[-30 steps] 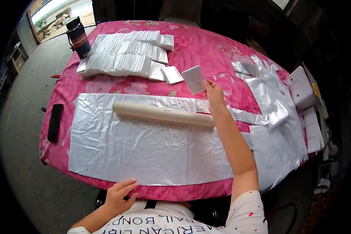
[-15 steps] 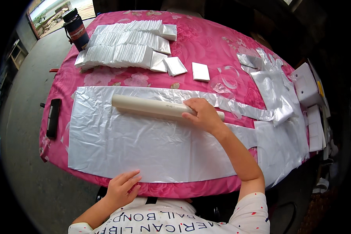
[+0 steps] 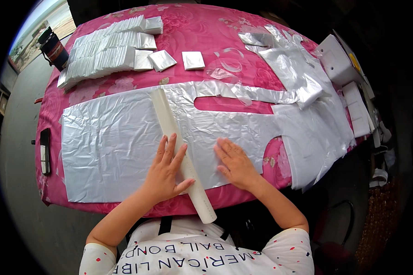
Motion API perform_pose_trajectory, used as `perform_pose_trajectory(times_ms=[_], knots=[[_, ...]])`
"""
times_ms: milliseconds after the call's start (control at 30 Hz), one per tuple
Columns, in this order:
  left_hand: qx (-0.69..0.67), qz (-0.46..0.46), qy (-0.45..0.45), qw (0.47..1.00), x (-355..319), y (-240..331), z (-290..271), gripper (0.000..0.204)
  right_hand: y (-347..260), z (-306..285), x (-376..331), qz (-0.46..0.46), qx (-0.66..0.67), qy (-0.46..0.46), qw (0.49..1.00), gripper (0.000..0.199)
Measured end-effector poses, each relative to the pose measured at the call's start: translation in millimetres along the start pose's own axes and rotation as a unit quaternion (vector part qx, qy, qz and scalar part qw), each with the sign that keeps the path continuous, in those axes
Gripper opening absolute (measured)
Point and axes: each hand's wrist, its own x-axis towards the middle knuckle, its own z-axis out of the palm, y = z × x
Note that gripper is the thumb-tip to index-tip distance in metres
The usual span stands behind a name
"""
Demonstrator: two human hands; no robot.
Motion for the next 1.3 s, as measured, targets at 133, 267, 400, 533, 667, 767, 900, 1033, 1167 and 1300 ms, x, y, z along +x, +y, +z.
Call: perform_pose_trajectory(times_ms=[133, 267, 400, 533, 667, 767, 900, 1033, 1167, 1300], knots=[[-0.006, 0.018, 0.000, 1.000, 14, 18, 9, 0.078, 92, -34, -40, 0.174, -0.061, 0.070, 0.980, 0.048], [0.000, 0.030, 0.003, 1.000, 22, 25, 14, 0.075, 179, -55, -105, 0.304, -0.107, 0.169, 0.931, 0.041], [0.009, 0.028, -0.009, 1.000, 24, 26, 10, 0.072, 198, -55, -132, 0.390, -0.144, 0.232, 0.879, 0.033], [0.009, 0.037, -0.017, 0.999, 26, 25, 13, 0.071, 199, -49, -134, 0.366, -0.213, 0.263, 0.867, 0.025], [0.007, 0.050, -0.023, 0.998, 28, 26, 12, 0.070, 189, -53, -127, 0.379, -0.172, 0.301, 0.858, 0.016], [0.008, 0.060, -0.038, 0.997, 31, 26, 9, 0.069, 177, -60, -122, 0.370, -0.185, 0.318, 0.853, 0.010], [0.018, 0.077, -0.052, 0.996, 35, 27, 6, 0.069, 150, -67, -108, 0.268, -0.243, 0.353, 0.863, 0.011], [0.020, 0.067, -0.040, 0.997, 34, 33, 6, 0.068, 69, -62, -61, 0.266, -0.030, 0.350, 0.898, 0.011], [-0.165, 0.053, 0.049, 0.984, 33, 47, 10, 0.056, -13, -45, -14, 0.137, 0.081, 0.331, 0.930, 0.019], [-0.570, -0.183, -0.014, 0.801, 31, 57, -4, 0.041, -72, -31, 1, 0.041, 0.178, 0.287, 0.940, 0.020]])
